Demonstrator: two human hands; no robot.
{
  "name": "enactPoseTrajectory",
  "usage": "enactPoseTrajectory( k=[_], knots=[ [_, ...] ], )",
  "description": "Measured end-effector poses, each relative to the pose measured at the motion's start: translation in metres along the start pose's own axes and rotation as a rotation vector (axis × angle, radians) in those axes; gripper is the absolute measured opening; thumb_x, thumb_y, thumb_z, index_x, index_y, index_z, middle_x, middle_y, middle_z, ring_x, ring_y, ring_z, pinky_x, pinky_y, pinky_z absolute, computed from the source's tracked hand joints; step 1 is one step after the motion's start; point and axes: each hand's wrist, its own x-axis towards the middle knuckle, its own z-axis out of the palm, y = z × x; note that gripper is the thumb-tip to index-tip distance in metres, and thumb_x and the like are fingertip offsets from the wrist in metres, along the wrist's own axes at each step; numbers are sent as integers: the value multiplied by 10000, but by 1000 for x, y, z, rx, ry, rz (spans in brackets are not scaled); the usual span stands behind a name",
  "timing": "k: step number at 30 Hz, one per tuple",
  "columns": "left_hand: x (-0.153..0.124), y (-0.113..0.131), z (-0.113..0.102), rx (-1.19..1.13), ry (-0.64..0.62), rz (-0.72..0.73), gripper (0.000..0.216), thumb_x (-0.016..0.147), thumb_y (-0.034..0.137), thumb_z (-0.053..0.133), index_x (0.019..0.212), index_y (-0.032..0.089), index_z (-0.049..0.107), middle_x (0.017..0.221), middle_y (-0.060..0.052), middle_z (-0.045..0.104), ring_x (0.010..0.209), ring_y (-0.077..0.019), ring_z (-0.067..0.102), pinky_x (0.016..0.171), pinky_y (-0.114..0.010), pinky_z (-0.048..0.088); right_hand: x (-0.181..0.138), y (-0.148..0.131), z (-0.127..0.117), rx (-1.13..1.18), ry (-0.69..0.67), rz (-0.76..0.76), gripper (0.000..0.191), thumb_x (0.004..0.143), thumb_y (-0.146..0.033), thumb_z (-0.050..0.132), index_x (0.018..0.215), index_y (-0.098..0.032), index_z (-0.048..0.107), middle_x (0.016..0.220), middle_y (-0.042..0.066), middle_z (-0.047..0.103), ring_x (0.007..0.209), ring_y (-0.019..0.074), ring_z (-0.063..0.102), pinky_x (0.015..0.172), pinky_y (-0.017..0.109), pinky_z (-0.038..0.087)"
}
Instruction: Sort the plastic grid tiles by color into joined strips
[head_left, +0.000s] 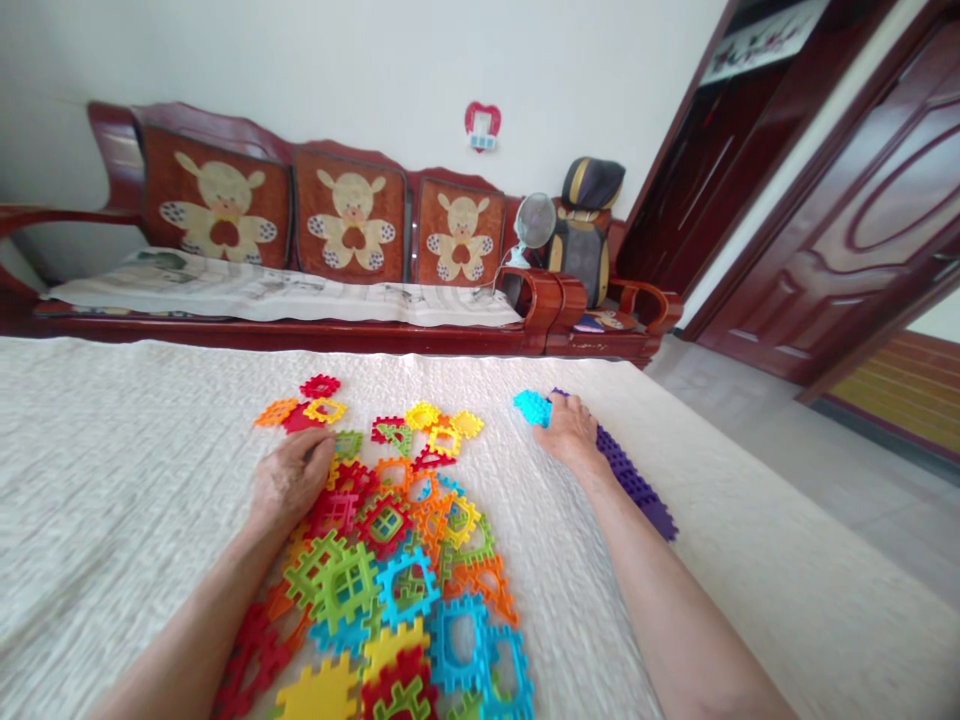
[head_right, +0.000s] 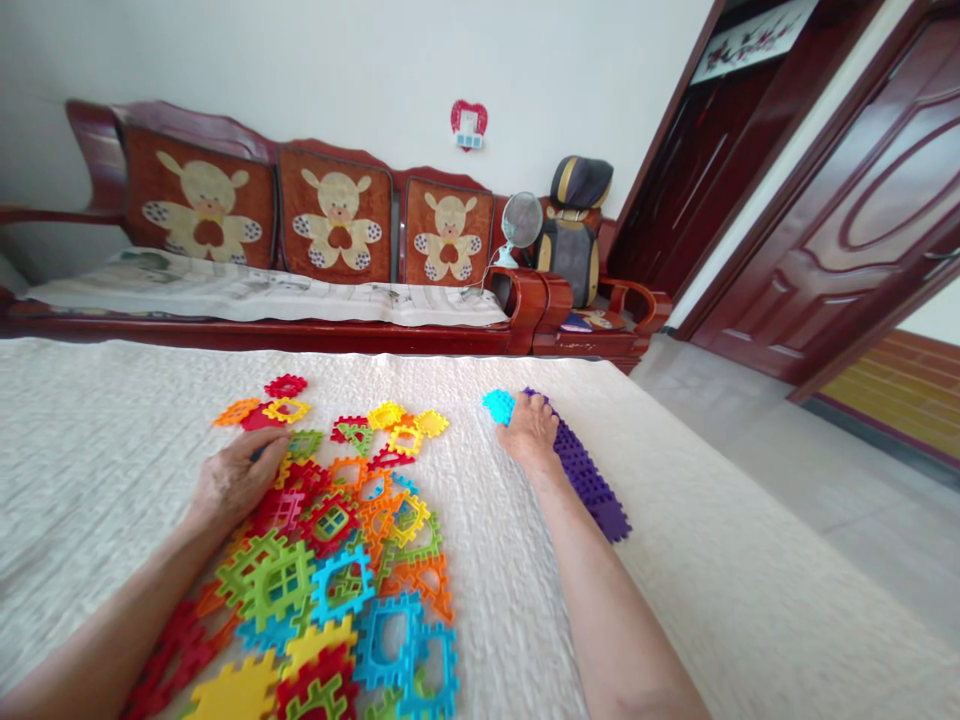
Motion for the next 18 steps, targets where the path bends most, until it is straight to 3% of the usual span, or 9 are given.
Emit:
enactPoseTrajectory(
  k=[3, 6, 8, 11, 14, 18],
  knots=[
    [0, 3, -1, -11, -6, -7, 356, 818, 439, 439, 898, 223, 711, 1029, -35, 735, 954, -218, 670, 898, -293, 507, -2, -6, -3, 43, 47, -54, 495, 812, -329, 575, 1271, -156, 511, 1201, 173, 531, 1109, 327, 525, 907, 430, 419],
    [-1, 6, -1, -23, -7, -2, 356, 827, 427, 425, 902, 222, 706, 1023, -34, 734, 958, -206, 666, 903, -285, 500, -6, -21, -4, 216, 37, -247, 430, 799, -273, 590, 1211, -153, 567, 1182, 149, 561, 1089, 277, 549, 917, 379, 429],
    [-1, 8, -2, -24, -6, 4, 361, 834, 418, 416, 909, 216, 705, 1041, -39, 731, 978, -205, 661, 921, -289, 492, -13, -34, -3, 418, -77, -448, 354, 778, -220, 597, 1126, -159, 619, 1112, 104, 615, 1010, 217, 590, 884, 320, 447],
    [-1, 10, -2, -27, -5, 7, 365, 839, 401, 406, 903, 207, 708, 1033, -50, 731, 986, -209, 657, 931, -303, 488, -30, -53, -3, 642, -365, -667, 208, 785, -214, 581, 967, -178, 675, 876, 25, 676, 785, 148, 616, 718, 254, 459],
    [-1, 10, -2, -42, -9, 14, 360, 840, 387, 404, 888, 205, 711, 1012, -59, 733, 972, -210, 660, 917, -309, 495, -48, -68, -5, 665, -521, -723, 121, 792, -250, 593, 824, -187, 690, 696, -13, 658, 630, 117, 575, 581, 221, 395],
    [-1, 11, -2, -47, -5, -6, 348, 836, 390, 420, 891, 211, 714, 1011, -52, 735, 971, -207, 658, 910, -305, 499, -63, -80, -1, 633, -442, -699, 95, 769, -277, 637, 762, -196, 685, 668, -13, 665, 592, 110, 568, 560, 220, 367]
  ],
)
